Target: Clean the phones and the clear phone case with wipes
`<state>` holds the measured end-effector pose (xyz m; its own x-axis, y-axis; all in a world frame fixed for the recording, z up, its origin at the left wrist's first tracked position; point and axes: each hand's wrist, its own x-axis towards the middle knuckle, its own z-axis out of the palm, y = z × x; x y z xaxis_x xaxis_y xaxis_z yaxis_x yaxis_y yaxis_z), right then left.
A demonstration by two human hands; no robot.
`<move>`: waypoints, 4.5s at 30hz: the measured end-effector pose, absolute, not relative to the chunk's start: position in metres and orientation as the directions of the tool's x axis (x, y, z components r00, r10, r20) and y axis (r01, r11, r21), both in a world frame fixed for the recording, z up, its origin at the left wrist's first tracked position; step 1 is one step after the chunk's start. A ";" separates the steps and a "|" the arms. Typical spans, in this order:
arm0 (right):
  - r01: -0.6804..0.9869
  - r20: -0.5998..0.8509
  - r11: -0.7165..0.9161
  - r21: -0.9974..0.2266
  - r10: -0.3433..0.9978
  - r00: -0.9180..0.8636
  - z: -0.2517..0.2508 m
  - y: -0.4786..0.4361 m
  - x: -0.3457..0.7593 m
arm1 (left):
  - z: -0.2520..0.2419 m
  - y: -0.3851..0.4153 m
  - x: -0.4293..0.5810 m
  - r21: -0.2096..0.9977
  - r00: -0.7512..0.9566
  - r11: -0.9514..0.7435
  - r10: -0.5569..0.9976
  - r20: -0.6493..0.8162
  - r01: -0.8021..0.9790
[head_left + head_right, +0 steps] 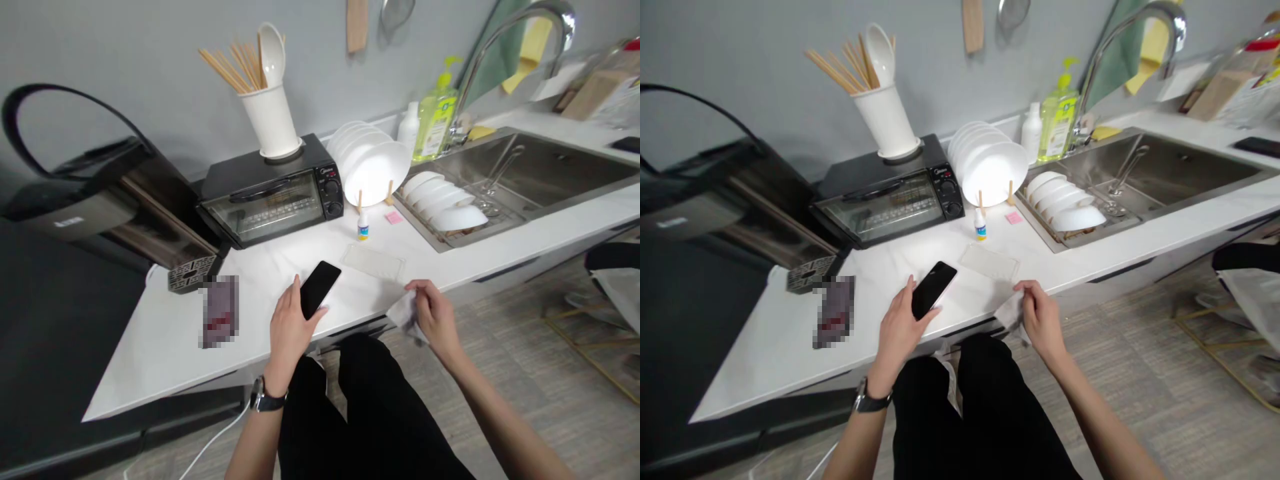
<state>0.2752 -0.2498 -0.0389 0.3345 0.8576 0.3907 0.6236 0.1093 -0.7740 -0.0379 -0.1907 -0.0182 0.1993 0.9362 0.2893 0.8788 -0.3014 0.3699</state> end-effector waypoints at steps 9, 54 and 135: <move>0.964 0.185 -0.030 -0.265 0.979 0.081 -0.016 -0.201 0.310 | -0.012 -0.175 -0.050 0.358 0.266 -0.424 0.871 0.413 0.832; 0.624 0.131 0.461 -0.631 0.856 -0.500 -0.023 -0.122 0.284 | -0.007 -0.156 -0.027 0.282 0.721 -0.735 0.671 0.171 0.617; 0.846 0.384 0.466 -0.259 0.853 -0.352 -0.026 -0.188 0.179 | -0.030 -0.164 -0.043 0.599 0.367 -0.452 0.891 0.268 0.661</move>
<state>0.1787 -0.1875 -0.0264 -0.3520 0.8534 0.3845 0.8461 0.4658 -0.2592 -0.0430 -0.1645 -0.0302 0.3665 0.8909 0.2682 0.6606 -0.4522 0.5992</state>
